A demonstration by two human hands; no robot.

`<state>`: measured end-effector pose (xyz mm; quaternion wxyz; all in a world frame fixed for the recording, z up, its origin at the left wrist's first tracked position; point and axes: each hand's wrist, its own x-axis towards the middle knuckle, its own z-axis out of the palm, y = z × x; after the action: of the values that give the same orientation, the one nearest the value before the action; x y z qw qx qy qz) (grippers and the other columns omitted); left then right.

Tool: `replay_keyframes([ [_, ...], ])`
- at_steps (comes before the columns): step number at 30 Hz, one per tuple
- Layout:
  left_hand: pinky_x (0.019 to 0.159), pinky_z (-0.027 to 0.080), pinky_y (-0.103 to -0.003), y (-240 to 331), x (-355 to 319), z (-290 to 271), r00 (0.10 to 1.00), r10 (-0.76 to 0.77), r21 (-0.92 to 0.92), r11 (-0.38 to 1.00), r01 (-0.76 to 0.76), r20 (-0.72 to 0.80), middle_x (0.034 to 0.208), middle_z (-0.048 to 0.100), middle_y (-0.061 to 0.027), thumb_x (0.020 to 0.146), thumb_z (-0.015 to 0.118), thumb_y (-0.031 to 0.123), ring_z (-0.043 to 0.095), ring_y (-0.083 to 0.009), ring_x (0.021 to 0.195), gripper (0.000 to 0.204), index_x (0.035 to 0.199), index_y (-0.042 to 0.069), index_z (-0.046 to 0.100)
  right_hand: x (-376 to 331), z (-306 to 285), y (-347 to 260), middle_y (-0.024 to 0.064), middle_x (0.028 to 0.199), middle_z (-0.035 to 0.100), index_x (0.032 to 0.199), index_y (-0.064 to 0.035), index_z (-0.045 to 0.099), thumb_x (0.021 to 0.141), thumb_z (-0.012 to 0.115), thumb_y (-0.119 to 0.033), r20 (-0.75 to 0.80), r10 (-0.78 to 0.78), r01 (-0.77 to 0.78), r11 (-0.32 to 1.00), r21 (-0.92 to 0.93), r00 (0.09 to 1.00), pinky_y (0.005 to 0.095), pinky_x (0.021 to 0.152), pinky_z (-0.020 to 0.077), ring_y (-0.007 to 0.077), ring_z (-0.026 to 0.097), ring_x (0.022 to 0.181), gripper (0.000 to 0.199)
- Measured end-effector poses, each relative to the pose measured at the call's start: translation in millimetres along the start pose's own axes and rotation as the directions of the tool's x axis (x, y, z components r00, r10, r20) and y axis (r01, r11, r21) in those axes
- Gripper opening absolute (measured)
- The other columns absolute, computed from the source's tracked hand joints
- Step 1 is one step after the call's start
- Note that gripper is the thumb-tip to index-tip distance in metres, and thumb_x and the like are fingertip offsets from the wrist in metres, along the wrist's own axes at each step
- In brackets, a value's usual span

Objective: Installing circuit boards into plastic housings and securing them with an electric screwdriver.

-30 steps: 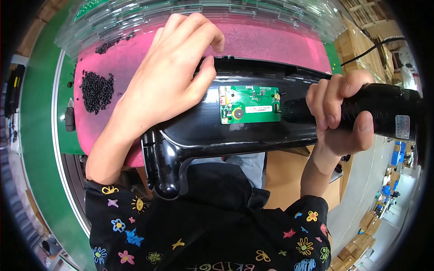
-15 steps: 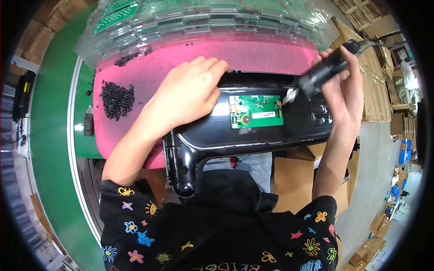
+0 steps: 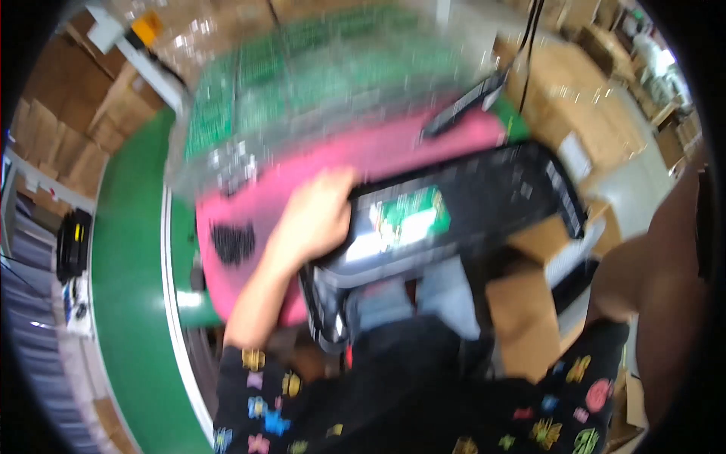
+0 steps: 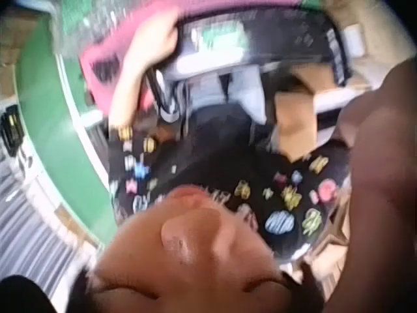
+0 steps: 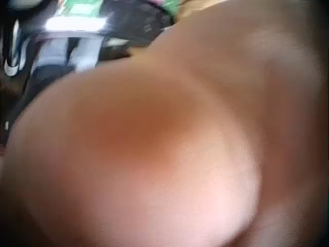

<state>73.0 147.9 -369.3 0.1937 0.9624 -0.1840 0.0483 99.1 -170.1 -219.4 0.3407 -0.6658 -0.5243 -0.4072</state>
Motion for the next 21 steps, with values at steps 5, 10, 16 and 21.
replay_keyframes([
  [5, 0.089, 0.049, -0.051, 18.1, -15.1, -5.0, 0.996, -0.076, 0.074, 0.995, 0.072, 0.047, 0.105, 0.064, -0.0205, 0.075, 0.051, 0.002, 0.059, -0.0402, 0.102, 0.041, 0.115, 0.004, 0.061, 80.4, -58.2, 26.8, 0.0194, 0.139, 0.042, 0.137, -0.0081, 0.049, 0.088, 0.065, -0.04, -0.19, -0.323, 0.274, 0.93, -0.243, 0.927, 0.0547, 0.107, 0.0301, 0.0293, 0.042, 0.127, 0.061],
  [10, 0.091, 0.05, -0.049, -6.5, -46.3, 19.1, 1.0, -0.005, 0.001, 1.0, 0.005, 0.014, 0.107, 0.065, -0.0187, 0.079, 0.056, 0.011, 0.061, -0.0386, 0.102, 0.044, 0.122, 0.005, 0.059, 174.0, -52.9, -10.1, 0.0189, 0.132, 0.044, 0.134, -0.0068, 0.048, 0.085, 0.069, -0.04, -0.345, -0.558, 0.372, 0.797, -0.475, 0.755, 0.0517, 0.101, 0.0318, 0.0287, 0.043, 0.12, 0.063],
  [16, 0.084, 0.051, -0.048, 0.8, -33.0, -4.8, 0.996, -0.01, 0.094, 0.996, 0.002, 0.084, 0.105, 0.064, -0.0163, 0.08, 0.059, 0.014, 0.061, -0.0357, 0.1, 0.041, 0.121, 0.005, 0.057, 165.1, -28.0, 11.1, 0.0184, 0.125, 0.047, 0.131, -0.0051, 0.047, 0.082, 0.073, -0.041, -0.234, -0.553, 0.446, 0.808, -0.385, 0.799, 0.0481, 0.095, 0.0339, 0.028, 0.045, 0.113, 0.066],
  [21, 0.085, 0.049, -0.048, -27.4, -21.4, -6.5, 0.993, 0.082, -0.05, 0.995, -0.086, -0.086, 0.108, 0.062, -0.0187, 0.083, 0.055, 0.009, 0.06, -0.0376, 0.105, 0.036, 0.118, -0.001, 0.054, 143.9, 79.1, -25.4, 0.0179, 0.119, 0.049, 0.129, -0.0037, 0.046, 0.079, 0.076, -0.042, -0.284, -0.23, 0.2, 0.971, -0.13, 0.931, 0.0451, 0.09, 0.0356, 0.0274, 0.047, 0.106, 0.069],
])
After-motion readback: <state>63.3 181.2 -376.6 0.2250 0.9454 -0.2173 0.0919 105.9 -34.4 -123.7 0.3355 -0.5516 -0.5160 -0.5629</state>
